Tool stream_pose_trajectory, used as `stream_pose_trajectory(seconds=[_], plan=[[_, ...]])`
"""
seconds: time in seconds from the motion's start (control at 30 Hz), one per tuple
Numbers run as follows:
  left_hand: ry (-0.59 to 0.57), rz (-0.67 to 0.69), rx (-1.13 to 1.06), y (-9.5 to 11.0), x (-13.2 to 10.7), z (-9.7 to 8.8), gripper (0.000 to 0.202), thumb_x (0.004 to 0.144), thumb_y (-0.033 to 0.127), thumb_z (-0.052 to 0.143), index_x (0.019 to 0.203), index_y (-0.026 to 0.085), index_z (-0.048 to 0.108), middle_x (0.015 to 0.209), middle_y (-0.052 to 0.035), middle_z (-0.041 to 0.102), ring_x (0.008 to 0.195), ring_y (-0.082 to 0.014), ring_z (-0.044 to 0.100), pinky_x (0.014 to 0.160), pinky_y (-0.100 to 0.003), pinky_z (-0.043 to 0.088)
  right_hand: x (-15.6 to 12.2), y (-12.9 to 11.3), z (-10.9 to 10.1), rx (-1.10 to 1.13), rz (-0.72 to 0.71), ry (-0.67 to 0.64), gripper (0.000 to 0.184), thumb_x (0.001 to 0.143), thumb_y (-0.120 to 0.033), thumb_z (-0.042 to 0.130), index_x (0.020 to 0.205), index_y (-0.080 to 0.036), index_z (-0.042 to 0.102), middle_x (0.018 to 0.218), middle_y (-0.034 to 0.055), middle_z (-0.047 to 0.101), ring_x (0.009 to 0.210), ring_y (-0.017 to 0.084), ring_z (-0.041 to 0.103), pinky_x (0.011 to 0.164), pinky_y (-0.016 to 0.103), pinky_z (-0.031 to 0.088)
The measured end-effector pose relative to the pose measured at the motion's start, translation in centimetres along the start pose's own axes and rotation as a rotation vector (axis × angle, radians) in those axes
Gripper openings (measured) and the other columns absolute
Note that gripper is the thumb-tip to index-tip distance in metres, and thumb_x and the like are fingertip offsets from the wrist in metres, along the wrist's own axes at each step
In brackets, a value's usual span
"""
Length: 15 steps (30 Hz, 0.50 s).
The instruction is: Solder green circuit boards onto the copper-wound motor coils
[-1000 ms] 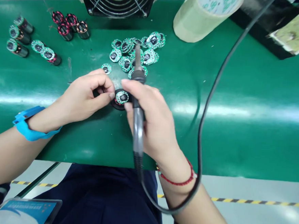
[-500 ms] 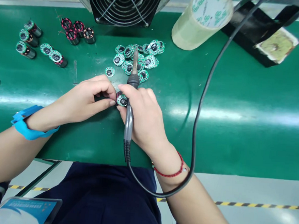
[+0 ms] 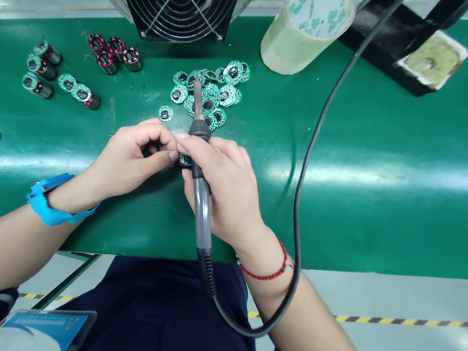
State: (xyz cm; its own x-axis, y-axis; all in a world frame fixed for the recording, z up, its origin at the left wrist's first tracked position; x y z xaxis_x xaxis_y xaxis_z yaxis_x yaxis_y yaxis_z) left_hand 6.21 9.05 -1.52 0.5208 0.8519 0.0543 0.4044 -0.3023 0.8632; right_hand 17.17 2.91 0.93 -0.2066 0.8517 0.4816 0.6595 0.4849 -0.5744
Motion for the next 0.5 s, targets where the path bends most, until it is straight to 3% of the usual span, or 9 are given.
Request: stream_pose_trajectory(seconds=[0.27, 0.37, 0.5], plan=[[-0.002, -0.016, 0.051, 0.0, -0.1, -0.1, 0.017, 0.076, 0.003, 0.054, 0.067, 0.018, 0.055, 0.07, 0.0018, 0.057, 0.069, -0.0101, 0.053, 0.064, -0.026, 0.046, -0.7, 1.2, -1.6, 0.128, 0.154, 0.158, 0.039, 0.092, -0.022, 0.054, 0.13, -0.033, 0.051, 0.105, -0.0002, 0.072, 0.094, 0.02, 0.071, 0.086, 0.041, 0.057], [-0.006, -0.018, 0.068, -0.1, -0.1, 0.0, 0.017, 0.075, 0.003, 0.054, 0.066, 0.017, 0.055, 0.069, 0.0017, 0.057, 0.07, -0.0104, 0.053, 0.063, -0.026, 0.045, -1.2, 1.4, -3.1, 0.19, 0.176, 0.334, 0.03, 0.092, -0.031, 0.057, 0.122, -0.03, 0.061, 0.105, 0.0028, 0.071, 0.08, 0.018, 0.072, 0.069, 0.035, 0.059], [-0.005, -0.018, 0.075, 0.0, 0.0, 0.1, 0.017, 0.076, 0.003, 0.053, 0.065, 0.017, 0.054, 0.067, 0.0019, 0.055, 0.068, -0.0099, 0.051, 0.061, -0.026, 0.042, -2.4, 1.6, -4.8, 0.238, 0.167, 0.529, 0.028, 0.093, -0.043, 0.056, 0.106, -0.023, 0.07, 0.078, 0.0007, 0.067, 0.064, 0.012, 0.069, 0.046, 0.024, 0.048]])
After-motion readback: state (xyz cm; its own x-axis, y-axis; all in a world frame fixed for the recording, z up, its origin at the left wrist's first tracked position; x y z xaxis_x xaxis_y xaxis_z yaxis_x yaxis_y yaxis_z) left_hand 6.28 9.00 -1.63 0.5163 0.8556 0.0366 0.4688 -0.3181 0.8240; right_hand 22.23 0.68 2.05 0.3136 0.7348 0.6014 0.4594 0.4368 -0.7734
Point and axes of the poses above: each hand's wrist, its own x-axis towards the middle knuckle, its own z-axis out of the palm, y = z × x, the point moved 9 cm from there along x, towards the middle knuckle
